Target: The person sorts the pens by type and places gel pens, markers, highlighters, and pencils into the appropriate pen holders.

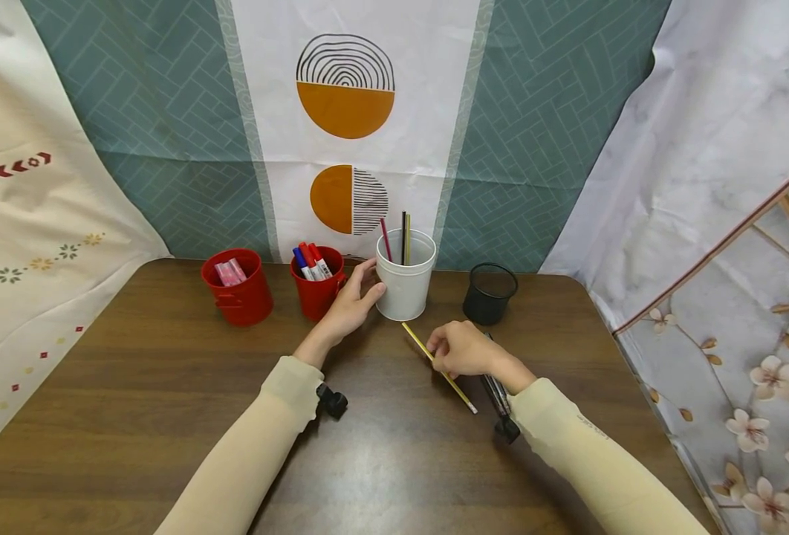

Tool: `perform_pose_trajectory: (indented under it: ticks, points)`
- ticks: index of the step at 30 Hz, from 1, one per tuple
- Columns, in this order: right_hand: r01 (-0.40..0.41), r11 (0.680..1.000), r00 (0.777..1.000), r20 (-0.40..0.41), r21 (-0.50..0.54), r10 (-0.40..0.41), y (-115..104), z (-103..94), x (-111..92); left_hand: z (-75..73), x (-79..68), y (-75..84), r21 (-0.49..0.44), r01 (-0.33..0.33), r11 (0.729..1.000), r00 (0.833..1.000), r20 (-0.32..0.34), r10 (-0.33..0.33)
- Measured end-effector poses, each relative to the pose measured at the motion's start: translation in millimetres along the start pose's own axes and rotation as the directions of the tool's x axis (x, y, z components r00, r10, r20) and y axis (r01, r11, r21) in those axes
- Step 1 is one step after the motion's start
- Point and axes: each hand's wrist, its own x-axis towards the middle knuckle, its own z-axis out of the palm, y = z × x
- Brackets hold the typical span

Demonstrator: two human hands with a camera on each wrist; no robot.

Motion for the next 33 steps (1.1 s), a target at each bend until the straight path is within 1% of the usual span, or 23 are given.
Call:
perform_pose_trajectory:
  ticks: [5, 9, 12, 16, 19, 24, 27, 31, 33]
  points:
    - [0.043, 0.998, 0.999, -0.009, 0.048, -0.043, -2, -6.2, 0, 0.0, -0.5, 0.2, -0.006, 0.001, 1.000, 1.000, 0.002, -0.001]
    - [0.061, 0.994, 0.998, -0.028, 0.086, -0.058, -3, -11.7, -1, 0.5, -0.2, -1.0, -0.010, 0.008, 1.000, 1.000, 0.004, -0.008]
    - [0.073, 0.990, 0.996, -0.061, 0.116, -0.066, -4, -16.6, 0, 1.2, 1.2, -0.8, -0.015, -0.010, 1.000, 1.000, 0.001, 0.010]
    - [0.116, 0.980, 0.989, -0.112, 0.163, -0.098, -6, -24.2, 1, 1.8, 1.8, -0.6, -0.026, -0.031, 0.999, 1.000, -0.003, 0.031]
    - [0.146, 0.969, 0.981, -0.158, 0.199, -0.115, -10, -31.9, 1, 2.0, 1.5, -0.9, -0.030, -0.027, 0.999, 1.000, -0.002, 0.027]
    - [0.194, 0.949, 0.956, -0.265, 0.247, -0.126, -20, -46.8, 2, 1.6, 1.7, -1.1, -0.029, -0.025, 0.999, 1.000, 0.001, 0.025]
    - [0.222, 0.931, 0.938, -0.323, 0.289, -0.124, -28, -57.0, 2, 1.3, 1.4, -0.8, -0.040, -0.028, 0.999, 1.000, 0.000, 0.028]
    - [0.276, 0.907, 0.909, -0.392, 0.316, -0.140, -39, -72.5, 1, 0.9, 1.1, -1.4, -0.044, -0.026, 0.999, 1.000, -0.001, 0.026]
    - [0.312, 0.896, 0.890, -0.427, 0.315, -0.159, -43, -80.3, 1, 0.8, 1.2, -2.0, -0.035, -0.022, 0.999, 1.000, -0.001, 0.022]
